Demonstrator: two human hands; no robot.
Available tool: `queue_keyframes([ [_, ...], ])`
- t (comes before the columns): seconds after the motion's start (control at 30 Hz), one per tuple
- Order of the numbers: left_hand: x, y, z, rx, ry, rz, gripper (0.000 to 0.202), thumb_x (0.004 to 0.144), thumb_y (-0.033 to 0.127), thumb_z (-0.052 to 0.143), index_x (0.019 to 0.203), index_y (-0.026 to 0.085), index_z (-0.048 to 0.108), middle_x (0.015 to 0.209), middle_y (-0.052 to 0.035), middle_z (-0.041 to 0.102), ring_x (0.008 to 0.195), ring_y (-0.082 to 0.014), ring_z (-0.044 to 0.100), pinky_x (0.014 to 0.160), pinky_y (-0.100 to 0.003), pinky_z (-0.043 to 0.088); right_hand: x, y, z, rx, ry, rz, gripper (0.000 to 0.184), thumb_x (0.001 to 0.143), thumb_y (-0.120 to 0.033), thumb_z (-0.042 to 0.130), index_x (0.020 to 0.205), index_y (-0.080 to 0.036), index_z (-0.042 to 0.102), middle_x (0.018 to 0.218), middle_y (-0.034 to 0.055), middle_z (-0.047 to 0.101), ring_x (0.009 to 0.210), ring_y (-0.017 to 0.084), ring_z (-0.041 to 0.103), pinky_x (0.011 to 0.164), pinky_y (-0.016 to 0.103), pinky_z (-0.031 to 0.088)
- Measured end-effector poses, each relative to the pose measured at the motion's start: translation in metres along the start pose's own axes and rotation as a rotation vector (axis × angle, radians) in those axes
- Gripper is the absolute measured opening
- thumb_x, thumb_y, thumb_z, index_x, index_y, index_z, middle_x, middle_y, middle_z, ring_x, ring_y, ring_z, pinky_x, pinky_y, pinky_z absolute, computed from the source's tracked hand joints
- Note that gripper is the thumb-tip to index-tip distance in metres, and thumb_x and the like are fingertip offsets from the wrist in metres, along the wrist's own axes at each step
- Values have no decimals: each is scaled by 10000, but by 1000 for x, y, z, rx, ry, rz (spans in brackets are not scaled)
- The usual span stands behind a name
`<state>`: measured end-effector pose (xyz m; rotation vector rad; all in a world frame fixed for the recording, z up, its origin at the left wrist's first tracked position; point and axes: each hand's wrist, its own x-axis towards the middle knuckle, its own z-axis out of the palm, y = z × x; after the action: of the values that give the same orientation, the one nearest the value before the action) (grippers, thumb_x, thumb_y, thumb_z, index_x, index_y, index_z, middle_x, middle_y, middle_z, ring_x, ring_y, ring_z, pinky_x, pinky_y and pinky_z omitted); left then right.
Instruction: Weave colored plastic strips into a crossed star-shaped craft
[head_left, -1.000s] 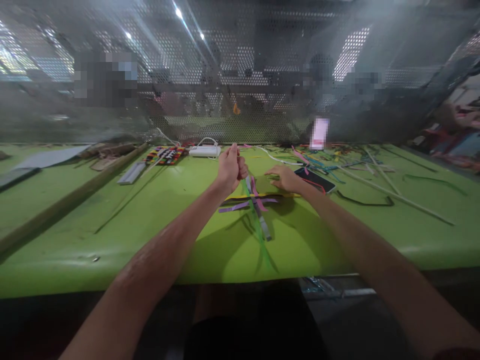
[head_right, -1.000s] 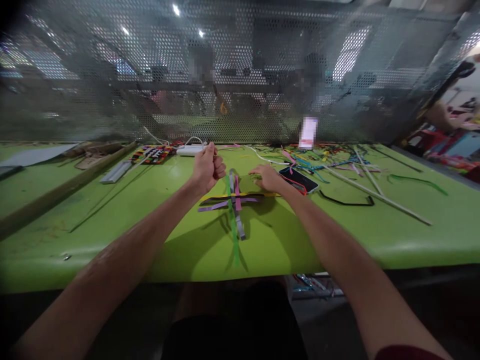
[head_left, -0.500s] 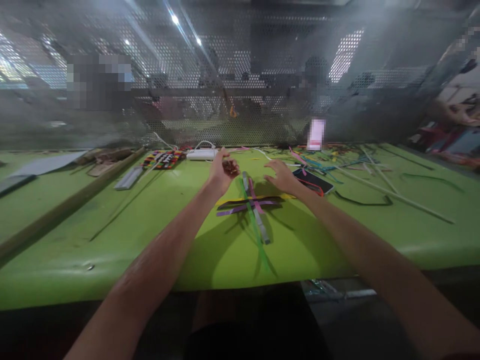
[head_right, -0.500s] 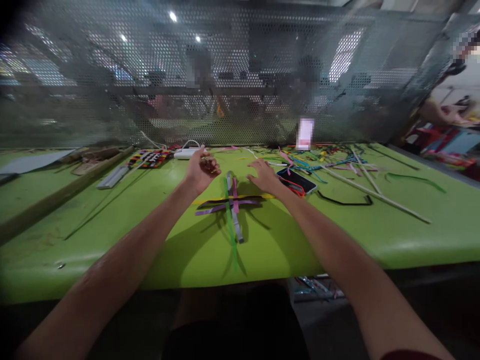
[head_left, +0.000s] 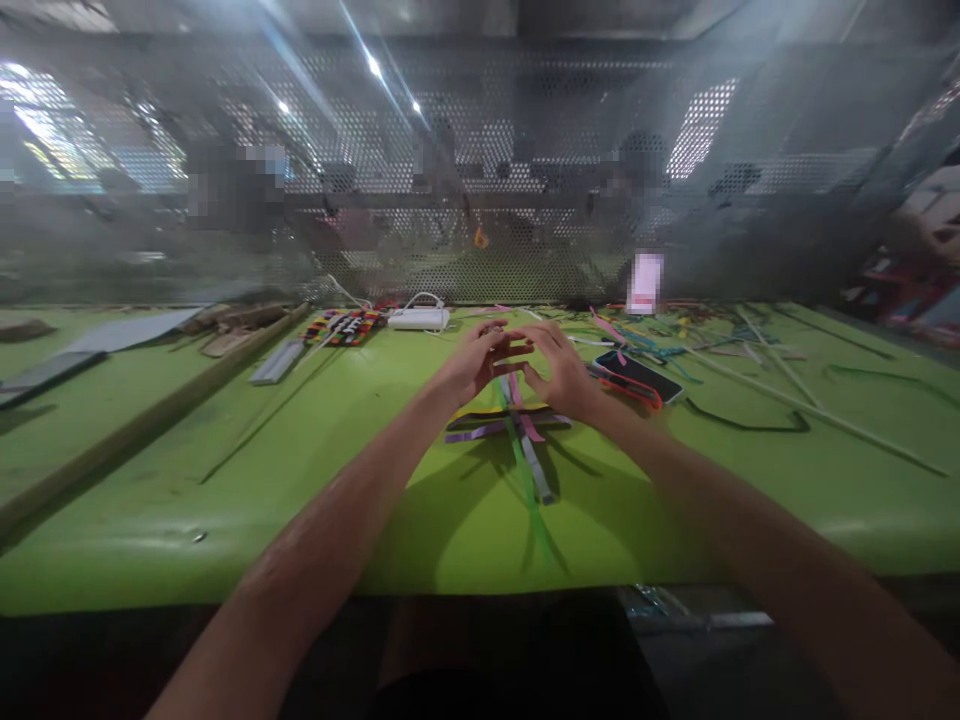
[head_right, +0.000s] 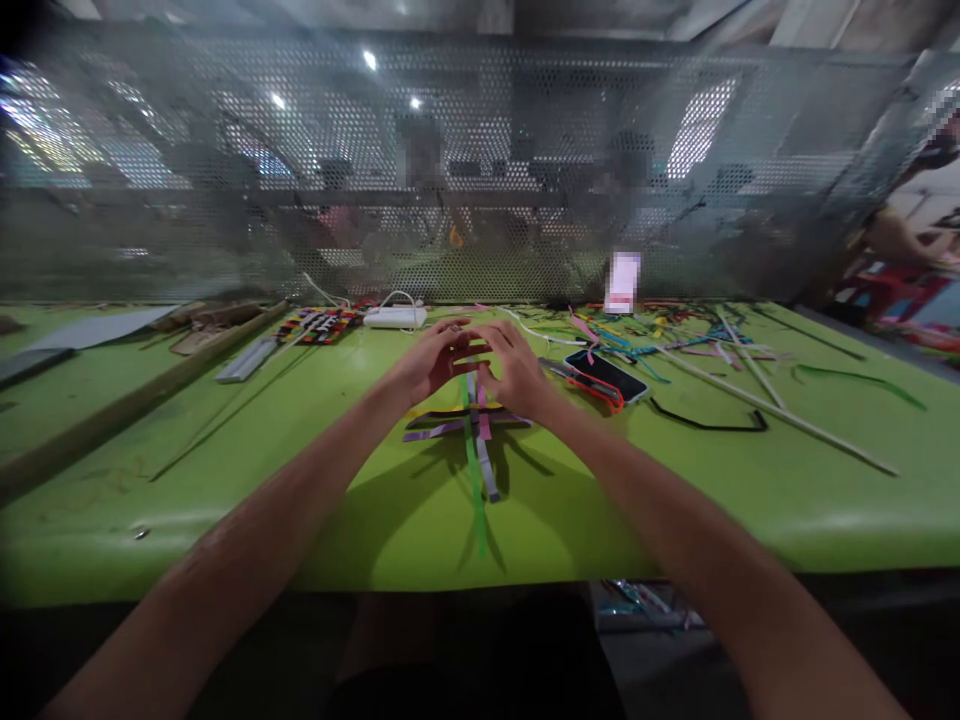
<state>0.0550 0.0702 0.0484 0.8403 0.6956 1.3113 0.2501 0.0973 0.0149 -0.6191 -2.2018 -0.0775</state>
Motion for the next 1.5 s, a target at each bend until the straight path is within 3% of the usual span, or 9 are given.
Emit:
queue_keyframes([
  [0.27, 2, -4, -6, 123, -132, -15, 111, 1007, 216, 735, 924, 157, 781, 909, -100, 821, 815, -203, 785, 823, -309, 638, 0, 0, -1, 31, 12, 63, 510, 1001, -254, 659, 1509, -230, 694, 1321, 140, 772, 1216, 343, 704, 1095, 548, 596],
  [0.4, 0, -8, -5, 150, -208, -36, 27, 925, 176, 770, 942, 172, 791, 891, -62, 807, 769, -174, 733, 813, -286, 627, 0, 5, -1, 65, 2, 107, 383, 1040, -325, 692, 1407, -248, 768, 1234, 117, 811, 1112, 314, 727, 1012, 473, 611],
  [0.57, -3, -9, 1, 107, -230, -25, 135, 935, 262, 849, 983, 183, 751, 818, -6, 729, 725, -156, 679, 801, -287, 632, 0, 5, 0, -7, -14, 137, 259, 1061, -440, 710, 1106, -205, 808, 1027, 114, 803, 954, 294, 708, 899, 420, 584],
  [0.77, -10, -6, 8, 231, -234, -85, 526, 1105, 646, 692, 940, 153, 766, 829, -90, 785, 727, -203, 756, 808, -338, 672, -1, -1, -2, 24, -45, 233, 383, 1038, -428, 708, 1352, -221, 784, 1083, 103, 840, 875, 276, 725, 831, 390, 580],
  [0.93, -5, -9, 6, 292, -181, -140, 600, 1083, 744, 667, 961, 166, 771, 708, -84, 759, 613, -220, 750, 644, -296, 622, 3, -8, -6, 131, -28, 173, 292, 1090, -465, 658, 1115, -237, 839, 1028, 93, 846, 890, 270, 741, 869, 406, 592],
  [1.03, 2, -12, 2, 337, -14, 1, 422, 1030, 624, 822, 980, 209, 759, 650, -15, 701, 512, -173, 669, 529, -239, 504, 5, -17, -5, 242, 7, 236, 354, 1050, -536, 721, 989, -208, 839, 896, 80, 813, 774, 240, 697, 779, 385, 574],
  [1.13, 4, -13, 3, 453, 63, 211, 384, 1062, 571, 798, 932, 216, 733, 697, -8, 683, 579, -152, 644, 562, -238, 476, 6, -29, -3, 402, 3, 360, 417, 1001, -583, 759, 1000, -175, 847, 782, 56, 756, 681, 205, 640, 686, 352, 543],
  [1.33, -17, -23, 18, 1212, -26, 605, 394, 1172, 523, 589, 960, 213, 708, 971, -85, 774, 866, -227, 676, 795, -337, 522, 12, -48, -11, 395, 33, 566, 196, 873, -213, 703, 682, -169, 723, 648, 47, 675, 644, 178, 615, 622, 294, 483],
  [1.5, -27, -31, 27, 1263, 41, 488, 581, 1232, 601, 374, 884, 225, 647, 820, -59, 731, 734, -207, 657, 684, -334, 430, 21, -57, -13, 506, 18, 761, 220, 855, -193, 690, 636, -188, 661, 517, -5, 534, 580, 165, 561, 577, 277, 471],
])
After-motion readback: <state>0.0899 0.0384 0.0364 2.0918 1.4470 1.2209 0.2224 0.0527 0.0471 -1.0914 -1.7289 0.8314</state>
